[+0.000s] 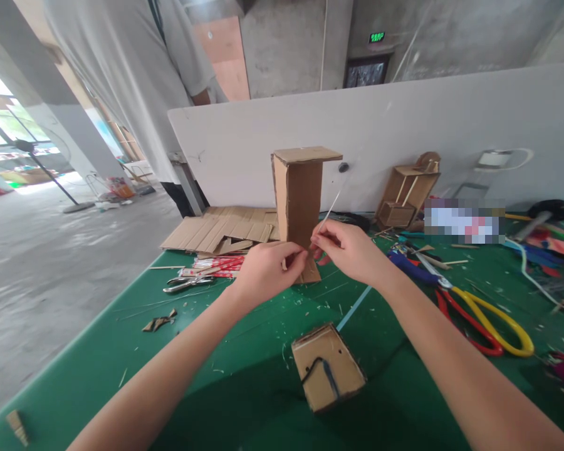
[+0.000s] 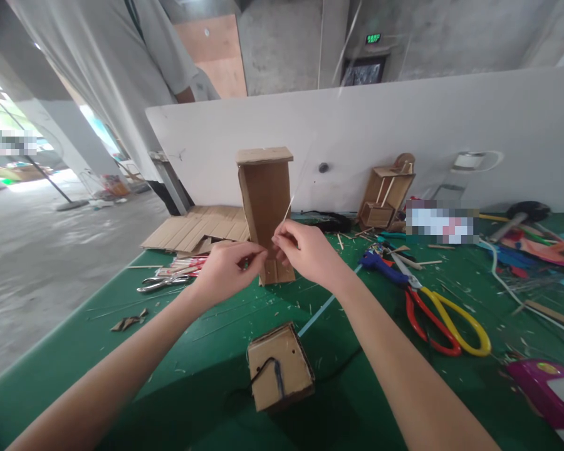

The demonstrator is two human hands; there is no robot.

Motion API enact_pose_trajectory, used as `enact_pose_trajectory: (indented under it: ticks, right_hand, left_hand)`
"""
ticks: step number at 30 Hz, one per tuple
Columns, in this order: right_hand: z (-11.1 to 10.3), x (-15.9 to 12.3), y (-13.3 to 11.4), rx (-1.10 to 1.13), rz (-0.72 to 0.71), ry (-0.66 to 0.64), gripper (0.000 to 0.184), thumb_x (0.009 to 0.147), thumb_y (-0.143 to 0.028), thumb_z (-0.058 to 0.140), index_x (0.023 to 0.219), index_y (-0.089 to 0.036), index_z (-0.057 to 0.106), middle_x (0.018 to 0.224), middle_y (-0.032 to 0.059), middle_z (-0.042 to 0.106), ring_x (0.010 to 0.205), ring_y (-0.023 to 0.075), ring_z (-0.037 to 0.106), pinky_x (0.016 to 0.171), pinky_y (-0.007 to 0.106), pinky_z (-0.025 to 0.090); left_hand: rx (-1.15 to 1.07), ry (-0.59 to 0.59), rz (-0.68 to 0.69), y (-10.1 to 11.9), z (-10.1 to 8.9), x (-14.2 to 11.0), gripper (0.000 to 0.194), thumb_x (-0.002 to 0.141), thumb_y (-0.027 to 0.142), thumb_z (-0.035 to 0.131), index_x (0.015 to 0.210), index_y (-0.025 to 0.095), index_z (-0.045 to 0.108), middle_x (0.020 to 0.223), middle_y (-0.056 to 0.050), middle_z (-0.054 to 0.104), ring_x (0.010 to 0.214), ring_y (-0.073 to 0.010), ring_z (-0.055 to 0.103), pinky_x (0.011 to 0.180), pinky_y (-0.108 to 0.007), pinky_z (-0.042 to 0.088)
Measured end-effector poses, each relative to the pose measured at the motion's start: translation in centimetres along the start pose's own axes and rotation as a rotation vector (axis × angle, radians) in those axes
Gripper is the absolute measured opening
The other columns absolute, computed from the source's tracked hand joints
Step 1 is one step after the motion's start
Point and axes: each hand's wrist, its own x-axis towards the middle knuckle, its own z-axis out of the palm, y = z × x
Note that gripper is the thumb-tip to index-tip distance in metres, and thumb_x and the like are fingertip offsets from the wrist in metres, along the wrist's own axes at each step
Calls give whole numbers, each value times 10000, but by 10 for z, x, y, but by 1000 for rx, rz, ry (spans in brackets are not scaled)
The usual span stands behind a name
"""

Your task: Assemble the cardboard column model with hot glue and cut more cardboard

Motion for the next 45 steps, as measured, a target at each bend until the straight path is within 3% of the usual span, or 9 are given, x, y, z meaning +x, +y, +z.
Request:
enact_pose_trajectory:
  ticks: [3,5,6,9,12,14,24,34,45]
  right_hand:
    - [19,5,28,16,68,4,114,899,-288,468,857,-203,531,787,25,635,714,137,658,552,231,549]
    - [36,8,52,-8,100,4,108,897,-251,454,862,-200,541,768,22,638,691,135,656,526,222,539]
    - [44,9,63,-22,114,1,108,894,-236,451,856,-198,545,742,17,633,646,131,645,501,219,528]
    - [61,10,88,-69,133,-20,113,884,-194,457,860,-191,568,698,11,624,559,118,613,455,209,494]
    - [65,11,97,-96,132,-37,143,889,-175,443,882,-183,586,764,32,650,585,121,625,447,203,489]
    - [65,12,98,-106,129,-43,164,899,-177,428,904,-178,592,804,43,660,595,122,630,443,205,494]
    - [66,15,96,-172,152,-56,193,917,-185,409,979,-161,590,786,46,667,536,107,615,429,192,487]
    - [62,21,86,-234,97,-128,263,932,-183,359,1048,-165,594,975,100,652,536,91,585,394,166,436]
    - [64,25,94,-242,48,-174,266,933,-166,349,1046,-142,589,920,93,645,530,91,567,421,184,452]
  left_hand:
    - [68,285,48,-15,0,1,190,866,288,525,740,171,606,604,15,539,562,-83,458,564,-240,370]
    - [-18,466,40,-29,6,2,154,820,305,587,909,180,580,820,-30,578,735,-125,531,652,-270,449]
    - [-93,500,17,-37,10,3,310,795,336,622,1056,188,543,1007,-75,569,880,-161,550,721,-304,484]
    - [-406,296,-80,-55,24,6,770,776,443,655,1404,263,248,1448,-157,308,1286,-274,421,962,-458,469]
    - [-628,42,-115,-64,33,7,959,769,488,673,1480,325,50,1565,-139,155,1449,-326,201,1098,-554,341]
    - [-690,-15,-119,-66,36,8,993,762,475,695,1487,343,29,1587,-115,132,1473,-326,135,1139,-567,282]
    - [-884,-61,-200,-73,37,16,962,718,387,766,1467,341,164,1474,-125,372,1367,-328,359,1048,-540,415]
    - [-905,-56,-199,-75,34,18,897,700,393,777,1432,330,262,1483,-122,364,1350,-327,381,997,-500,467]
    - [-916,-84,-153,-82,35,18,927,682,383,790,1443,343,261,1493,-109,366,1350,-330,392,986,-490,485]
